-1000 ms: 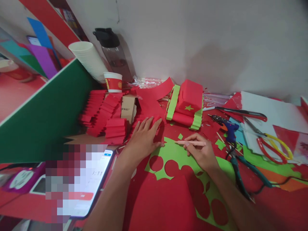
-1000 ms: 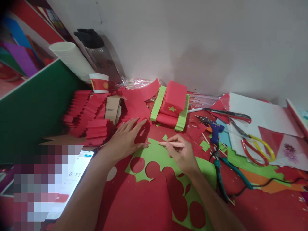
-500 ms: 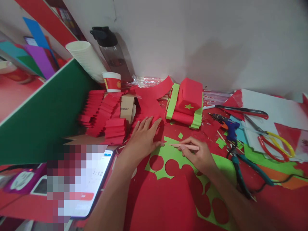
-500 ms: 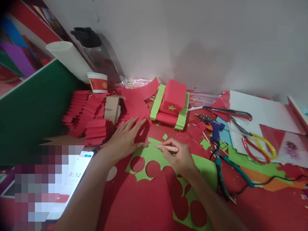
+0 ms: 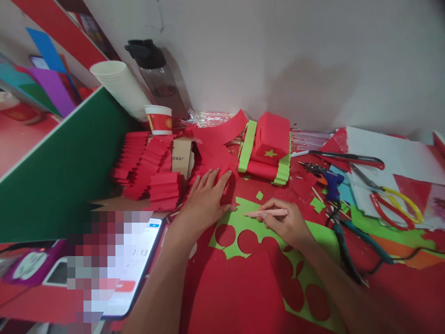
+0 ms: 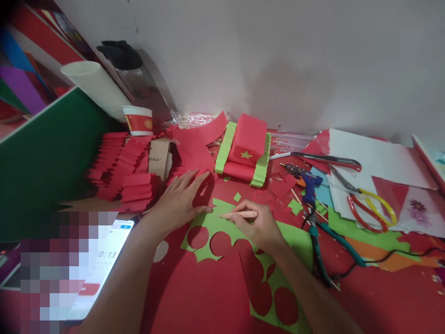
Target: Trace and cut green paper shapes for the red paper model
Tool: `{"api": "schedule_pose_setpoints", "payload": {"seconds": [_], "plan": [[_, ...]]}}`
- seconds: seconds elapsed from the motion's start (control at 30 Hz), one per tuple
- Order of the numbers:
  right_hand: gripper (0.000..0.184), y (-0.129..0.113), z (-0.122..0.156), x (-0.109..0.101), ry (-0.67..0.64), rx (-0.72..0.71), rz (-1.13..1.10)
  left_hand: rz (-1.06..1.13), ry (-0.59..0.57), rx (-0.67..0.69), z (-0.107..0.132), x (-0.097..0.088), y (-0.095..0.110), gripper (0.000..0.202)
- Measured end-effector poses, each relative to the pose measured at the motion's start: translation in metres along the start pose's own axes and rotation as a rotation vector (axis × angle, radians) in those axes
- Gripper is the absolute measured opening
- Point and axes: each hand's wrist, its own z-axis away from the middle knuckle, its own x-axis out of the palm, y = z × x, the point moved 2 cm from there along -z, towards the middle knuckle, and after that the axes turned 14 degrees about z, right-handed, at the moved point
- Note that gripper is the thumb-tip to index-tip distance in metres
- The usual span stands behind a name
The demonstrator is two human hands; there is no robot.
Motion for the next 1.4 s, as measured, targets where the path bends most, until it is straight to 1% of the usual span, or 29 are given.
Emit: {"api": "schedule_pose_setpoints", "payload": {"seconds": [0.1, 0.27, 0.33, 0.43, 0.5, 0.6, 0.67, 0.73, 0.83, 0.9, 1.03, 1.2, 1.33, 1.4], "plan": [[0.019, -0.0006, -0.0009, -0.0008, 0.050, 0.013, -0.066, -0.003, 0.004, 0.002, -0.0005, 0.0006, 0.0005, 0.081], [0.013, -0.0039, -0.0005, -0.0014, 0.011, -0.018, 0.078, 0.004, -0.002, -0.002, -0.0012, 0.0010, 0.0004, 0.083], [0.014, -0.0037, -0.0004, -0.0019, 0.013, -0.011, 0.048, 0.002, 0.000, -0.002, -0.0012, 0.0009, -0.0003, 0.082], [0.018, -0.0029, -0.0009, -0.0022, 0.057, 0.008, -0.032, 0.001, 0.000, -0.002, -0.0013, 0.0012, -0.0012, 0.082], [0.019, -0.0033, -0.0014, -0.0017, 0.065, 0.005, -0.039, -0.001, -0.003, -0.011, -0.0015, 0.0014, -0.0014, 0.082], [0.019, -0.0040, -0.0016, -0.0011, 0.044, 0.003, 0.012, -0.005, -0.010, -0.020, -0.0014, 0.0014, -0.0008, 0.082], [0.018, -0.0038, -0.0014, -0.0011, 0.008, 0.002, 0.055, -0.004, -0.011, -0.021, -0.0013, 0.0009, -0.0001, 0.083], [0.017, -0.0033, -0.0012, -0.0014, -0.024, -0.002, 0.052, -0.002, -0.011, -0.018, -0.0012, 0.0004, 0.0003, 0.083], [0.019, -0.0027, -0.0014, -0.0024, 0.003, 0.008, -0.002, 0.003, -0.013, -0.015, -0.0012, 0.0001, 0.0001, 0.083], [0.019, -0.0029, -0.0016, -0.0025, 0.022, 0.014, 0.005, 0.005, -0.013, -0.013, -0.0012, 0.0004, -0.0005, 0.083], [0.017, -0.0030, -0.0013, -0.0015, -0.024, 0.005, 0.067, 0.009, 0.000, 0.002, -0.0009, 0.0013, -0.0014, 0.081], [0.018, -0.0022, -0.0015, -0.0029, 0.026, 0.003, 0.038, 0.013, 0.004, 0.005, -0.0008, 0.0007, -0.0005, 0.081], [0.014, -0.0045, -0.0016, -0.0022, -0.027, -0.001, 0.075, 0.002, -0.006, -0.007, -0.0010, 0.0002, -0.0003, 0.081], [0.012, -0.0053, -0.0016, -0.0029, -0.009, 0.004, 0.066, 0.001, -0.003, -0.001, -0.0009, 0.0003, -0.0004, 0.081]]}}
